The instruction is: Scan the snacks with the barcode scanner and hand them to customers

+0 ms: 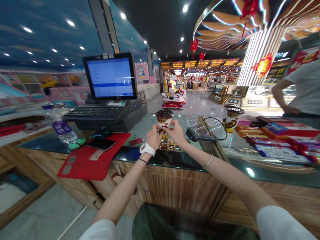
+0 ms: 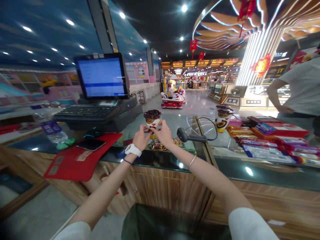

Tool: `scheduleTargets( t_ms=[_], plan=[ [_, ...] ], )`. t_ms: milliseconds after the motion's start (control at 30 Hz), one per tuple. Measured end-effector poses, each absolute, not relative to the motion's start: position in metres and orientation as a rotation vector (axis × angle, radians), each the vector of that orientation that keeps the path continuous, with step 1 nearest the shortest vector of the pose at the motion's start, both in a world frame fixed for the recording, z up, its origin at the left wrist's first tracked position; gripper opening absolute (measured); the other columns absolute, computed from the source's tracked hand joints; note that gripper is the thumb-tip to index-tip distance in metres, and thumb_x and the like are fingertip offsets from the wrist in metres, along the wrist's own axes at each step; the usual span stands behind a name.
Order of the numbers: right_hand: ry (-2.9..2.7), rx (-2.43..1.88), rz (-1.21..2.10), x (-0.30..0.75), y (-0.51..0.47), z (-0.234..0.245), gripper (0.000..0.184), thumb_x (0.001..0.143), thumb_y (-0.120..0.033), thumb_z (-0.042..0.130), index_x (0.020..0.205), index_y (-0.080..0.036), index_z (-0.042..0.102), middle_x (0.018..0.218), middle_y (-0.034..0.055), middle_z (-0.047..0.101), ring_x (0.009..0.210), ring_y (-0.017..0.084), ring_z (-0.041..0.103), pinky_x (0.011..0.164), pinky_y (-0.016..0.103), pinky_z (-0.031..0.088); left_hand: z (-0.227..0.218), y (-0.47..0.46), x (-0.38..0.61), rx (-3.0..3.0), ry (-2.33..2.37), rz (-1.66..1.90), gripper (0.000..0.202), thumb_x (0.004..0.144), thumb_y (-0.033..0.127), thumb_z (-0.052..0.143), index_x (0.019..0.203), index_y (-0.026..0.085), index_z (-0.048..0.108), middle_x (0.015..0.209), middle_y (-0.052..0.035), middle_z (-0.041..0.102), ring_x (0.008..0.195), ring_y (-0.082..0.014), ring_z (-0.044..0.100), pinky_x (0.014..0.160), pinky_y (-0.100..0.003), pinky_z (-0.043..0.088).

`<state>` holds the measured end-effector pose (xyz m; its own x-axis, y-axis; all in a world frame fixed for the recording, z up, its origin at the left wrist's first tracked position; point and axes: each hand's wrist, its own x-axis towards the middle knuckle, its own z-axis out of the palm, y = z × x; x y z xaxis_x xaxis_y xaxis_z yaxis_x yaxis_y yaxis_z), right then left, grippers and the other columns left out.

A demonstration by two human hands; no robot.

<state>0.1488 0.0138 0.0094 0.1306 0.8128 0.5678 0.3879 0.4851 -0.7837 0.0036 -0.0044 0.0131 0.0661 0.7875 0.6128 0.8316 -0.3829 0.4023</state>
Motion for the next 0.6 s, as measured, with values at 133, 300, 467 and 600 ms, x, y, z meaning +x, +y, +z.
scheduleTargets(
  t_ms=[133,300,467,600],
  plan=[
    [-1.577,-1.121,0.397,0.124,0.016,0.001,0.032,0.080,-0.048,0.063,0.087,-0.025,0.043,0.089,-0.0018,0.063,0.076,0.019,0.065,0.072,0.031,0.048,0.016,-0.015,-0.018,-2.216,-1.811,-0.981,0.022,0.095,0.032,0.055,0.111,0.018,0.047,0.098,-0.0112,0.073,0.095,-0.0271,0.072,0.084,-0.036,0.052],
    [-1.625,-1.160,0.422,0.103,0.018,-0.009,0.028,0.082,-0.047,0.060,0.087,-0.025,0.043,0.089,-0.0012,0.062,0.077,0.019,0.063,0.073,0.031,0.047,0.011,-0.016,-0.037,-2.217,-1.870,-0.869,0.020,0.097,0.032,0.052,0.111,0.019,0.048,0.098,-0.0101,0.073,0.096,-0.0259,0.071,0.084,-0.034,0.052],
    [-1.749,-1.081,0.483,0.103,0.012,-0.014,0.016,0.086,-0.037,0.056,0.089,-0.024,0.048,0.104,0.0038,0.060,0.093,0.020,0.064,0.086,0.038,0.052,0.002,-0.023,-0.055,-2.287,-1.879,-0.939,0.023,0.097,0.025,0.049,0.119,0.019,0.048,0.112,-0.0115,0.070,0.103,-0.0242,0.069,0.088,-0.036,0.053],
    [-2.007,-0.949,0.349,0.119,-0.002,-0.025,0.023,0.083,-0.022,0.054,0.106,-0.022,0.056,0.129,0.0097,0.052,0.116,0.021,0.059,0.103,0.040,0.047,-0.007,-0.043,-0.068,-2.349,-1.688,-0.899,0.033,0.097,0.022,0.046,0.130,0.019,0.049,0.140,-0.0122,0.056,0.123,-0.0230,0.059,0.105,-0.039,0.047]
  ],
)
